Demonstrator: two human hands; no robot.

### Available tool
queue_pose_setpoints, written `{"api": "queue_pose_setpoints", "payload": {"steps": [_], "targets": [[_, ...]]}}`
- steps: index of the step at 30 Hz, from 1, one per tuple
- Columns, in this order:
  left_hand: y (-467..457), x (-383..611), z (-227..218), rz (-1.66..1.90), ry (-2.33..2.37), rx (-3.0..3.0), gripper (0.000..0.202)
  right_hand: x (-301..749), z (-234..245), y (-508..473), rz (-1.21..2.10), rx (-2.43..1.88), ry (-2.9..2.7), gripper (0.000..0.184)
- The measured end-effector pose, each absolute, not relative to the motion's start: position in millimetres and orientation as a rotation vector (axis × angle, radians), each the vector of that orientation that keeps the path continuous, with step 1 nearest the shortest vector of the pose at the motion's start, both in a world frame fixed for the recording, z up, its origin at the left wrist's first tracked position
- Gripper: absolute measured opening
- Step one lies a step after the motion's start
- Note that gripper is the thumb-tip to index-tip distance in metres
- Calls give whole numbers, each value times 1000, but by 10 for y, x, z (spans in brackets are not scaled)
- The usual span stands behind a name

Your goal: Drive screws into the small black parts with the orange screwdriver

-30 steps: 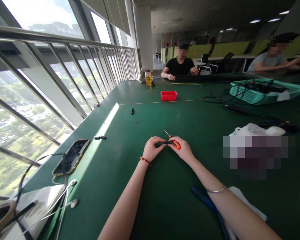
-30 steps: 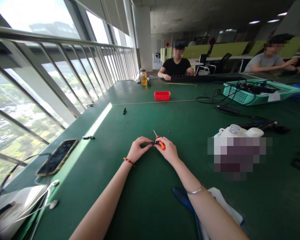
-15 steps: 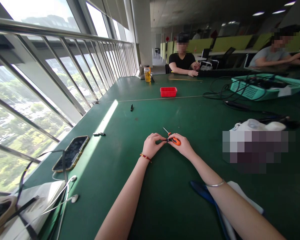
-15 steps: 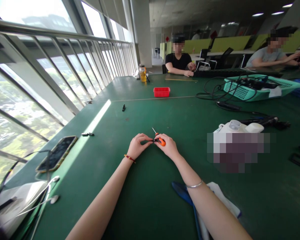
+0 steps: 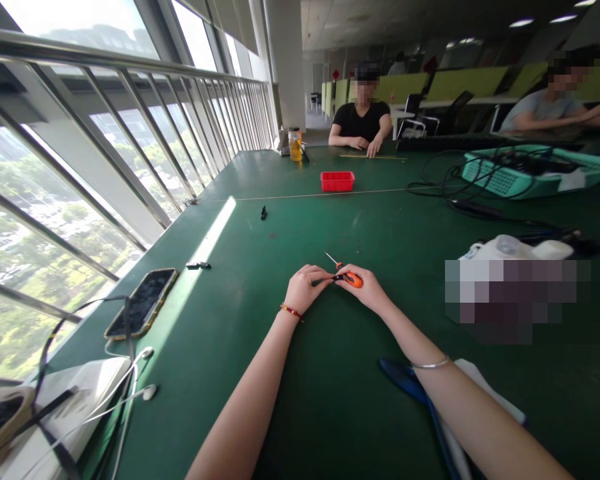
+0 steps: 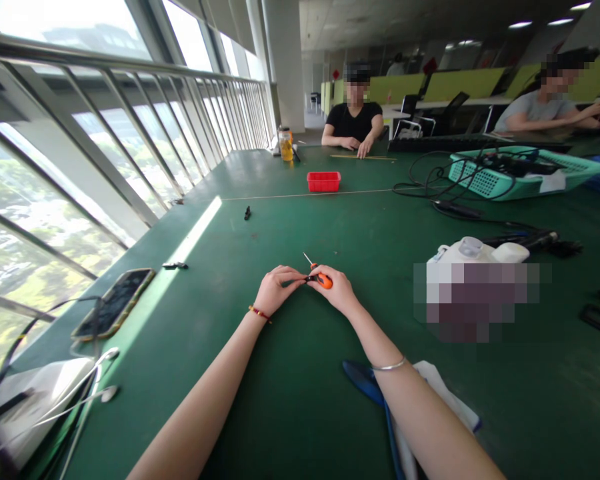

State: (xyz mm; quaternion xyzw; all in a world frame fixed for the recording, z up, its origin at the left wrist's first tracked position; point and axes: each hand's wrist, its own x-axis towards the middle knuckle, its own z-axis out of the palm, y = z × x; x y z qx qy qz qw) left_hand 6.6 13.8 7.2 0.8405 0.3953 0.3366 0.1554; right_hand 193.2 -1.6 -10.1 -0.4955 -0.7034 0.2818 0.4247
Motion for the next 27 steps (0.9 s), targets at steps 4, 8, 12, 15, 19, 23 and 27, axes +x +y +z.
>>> {"api": "queue_pose_setpoints", "payload": {"steps": [4, 8, 12, 15, 19, 23, 27], "targets": [[133, 77, 56, 949, 1154, 2445, 20, 1926, -101, -17, 731, -1225, -1724, 21], [101, 118, 73, 917, 1191, 2544, 24, 1921, -102, -13, 740, -1223, -1699, 22], [59, 157, 104, 915, 1221, 2600, 23, 1919, -104, -10, 745, -1229, -1685, 24], [46, 170, 107, 919, 1249, 2575, 20, 1914, -104, -14, 742, -1262, -1689, 25], [54, 171, 83, 947, 1257, 2577, 18, 1912, -103, -19, 726, -1309, -1706, 23], [52, 169, 87, 931, 1271, 2584, 15, 1917, -94, -22, 700, -1282, -1736, 20], [47, 170, 106, 968, 1273, 2599, 12, 1904, -79, -36, 584, -1281, -1803, 15]]}}
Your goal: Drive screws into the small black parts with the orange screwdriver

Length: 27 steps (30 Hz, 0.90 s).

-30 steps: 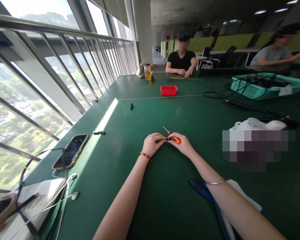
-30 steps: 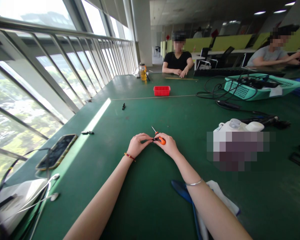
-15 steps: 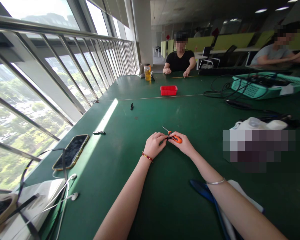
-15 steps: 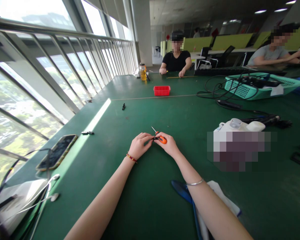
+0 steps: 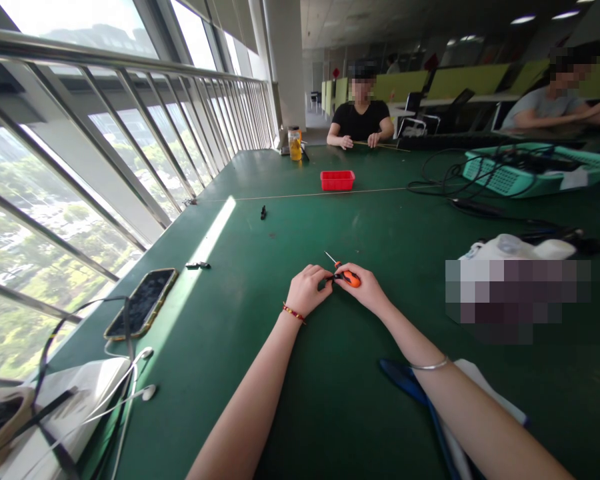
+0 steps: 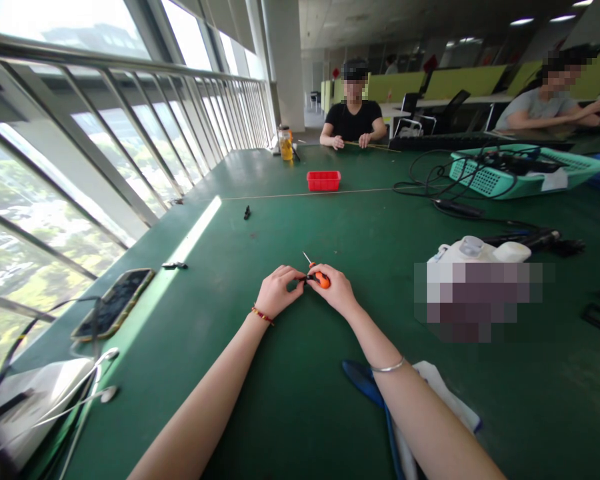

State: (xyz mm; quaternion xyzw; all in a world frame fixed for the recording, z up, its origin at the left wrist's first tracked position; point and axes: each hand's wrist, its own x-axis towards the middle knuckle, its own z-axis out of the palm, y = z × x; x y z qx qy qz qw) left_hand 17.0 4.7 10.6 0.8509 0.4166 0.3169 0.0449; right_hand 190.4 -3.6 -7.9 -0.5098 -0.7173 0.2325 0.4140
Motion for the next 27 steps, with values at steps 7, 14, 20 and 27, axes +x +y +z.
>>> {"api": "queue_pose_setpoints", "payload": {"steps": [7, 14, 20, 27], "targets": [[73, 149, 85, 1051, 1225, 2580, 8, 1869, -42, -93, 370, -1399, -1912, 11], [94, 133, 58, 1023, 1239, 2600, 10, 1892, -66, -77, 329, -1377, -2025, 12], [142, 107, 36, 1038, 1193, 2552, 10, 1917, -83, -27, 452, -1268, -1993, 9], [147, 101, 30, 1116, 1135, 2431, 8, 1919, -56, -33, 451, -1297, -1986, 10]]}}
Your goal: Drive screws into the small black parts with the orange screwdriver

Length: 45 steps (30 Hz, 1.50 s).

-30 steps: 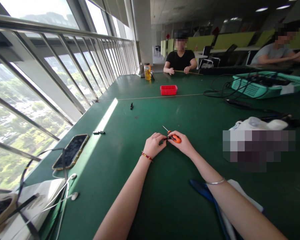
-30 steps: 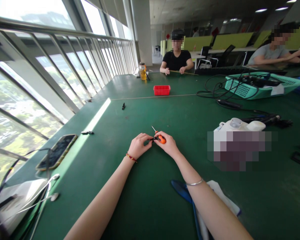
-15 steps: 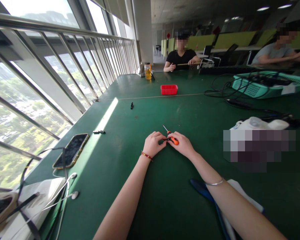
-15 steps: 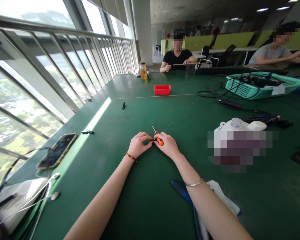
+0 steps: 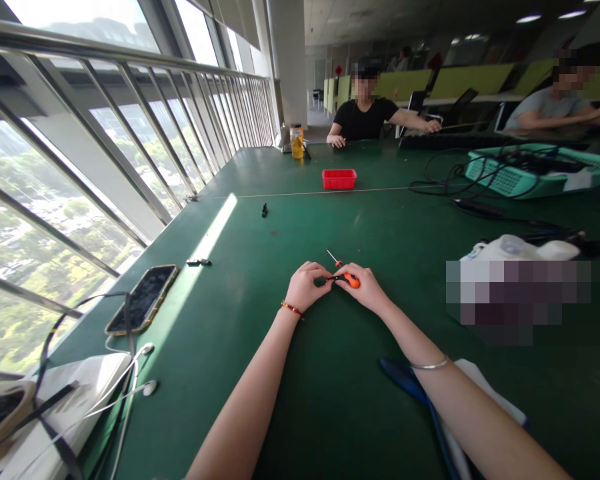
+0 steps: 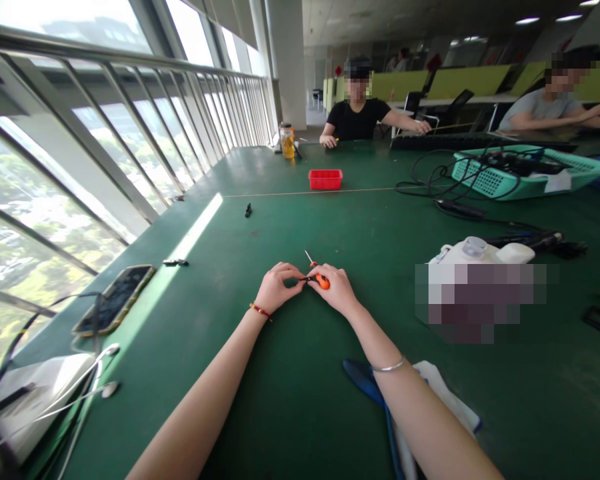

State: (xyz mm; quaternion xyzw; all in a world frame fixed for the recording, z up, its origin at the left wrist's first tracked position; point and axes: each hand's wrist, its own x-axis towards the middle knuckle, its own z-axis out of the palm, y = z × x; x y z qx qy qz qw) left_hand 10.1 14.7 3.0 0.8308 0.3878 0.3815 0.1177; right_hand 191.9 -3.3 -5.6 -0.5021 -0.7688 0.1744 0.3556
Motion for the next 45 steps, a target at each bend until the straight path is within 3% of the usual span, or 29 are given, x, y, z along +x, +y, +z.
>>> {"api": "queue_pose_setpoints", "payload": {"steps": [6, 12, 16, 21, 45], "targets": [[142, 105, 32, 1081, 1135, 2425, 6, 1893, -31, -69, 239, -1374, -2111, 11], [134, 113, 37, 1022, 1241, 2470, 6, 1935, 121, -107, 296, -1270, -1788, 22], [132, 119, 37, 990, 1267, 2471, 5, 1945, 409, -153, 441, -1155, -1481, 15], [130, 118, 44, 985, 1254, 2458, 6, 1867, 623, -199, 468, -1127, -1312, 26], [145, 112, 27, 983, 1233, 2463, 6, 1894, 434, -124, 586, -1186, -1342, 30]]}}
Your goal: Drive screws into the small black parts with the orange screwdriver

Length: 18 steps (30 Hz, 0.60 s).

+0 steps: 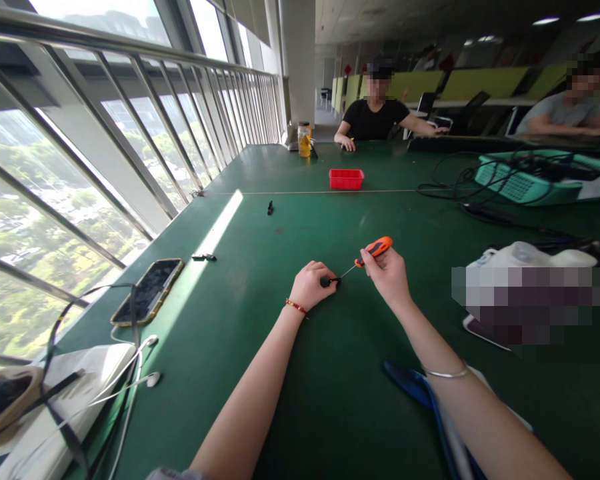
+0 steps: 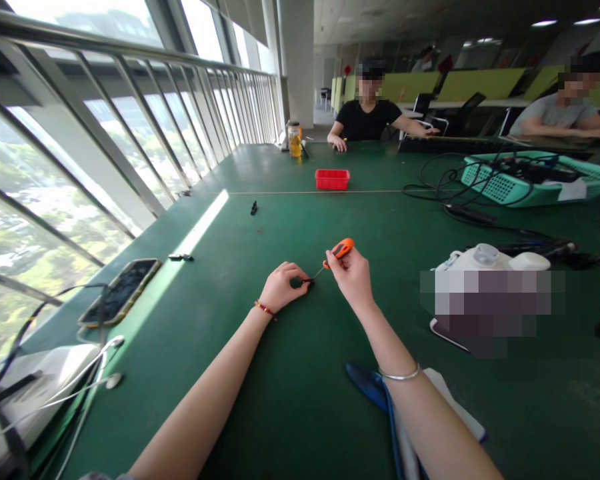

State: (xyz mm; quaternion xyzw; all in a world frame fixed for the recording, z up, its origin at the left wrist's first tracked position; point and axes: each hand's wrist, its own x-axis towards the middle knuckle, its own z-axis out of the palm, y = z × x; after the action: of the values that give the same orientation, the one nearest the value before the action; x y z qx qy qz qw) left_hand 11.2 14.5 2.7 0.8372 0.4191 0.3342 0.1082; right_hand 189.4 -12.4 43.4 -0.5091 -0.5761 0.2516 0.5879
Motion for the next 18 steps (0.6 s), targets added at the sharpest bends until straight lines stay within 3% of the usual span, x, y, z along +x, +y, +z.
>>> {"api": "queue_pose_setpoints", "payload": {"steps": [18], "targets": [[128, 114, 55, 984, 1245, 2467, 5, 1910, 467, -134, 635, -1202, -1320, 31]]}}
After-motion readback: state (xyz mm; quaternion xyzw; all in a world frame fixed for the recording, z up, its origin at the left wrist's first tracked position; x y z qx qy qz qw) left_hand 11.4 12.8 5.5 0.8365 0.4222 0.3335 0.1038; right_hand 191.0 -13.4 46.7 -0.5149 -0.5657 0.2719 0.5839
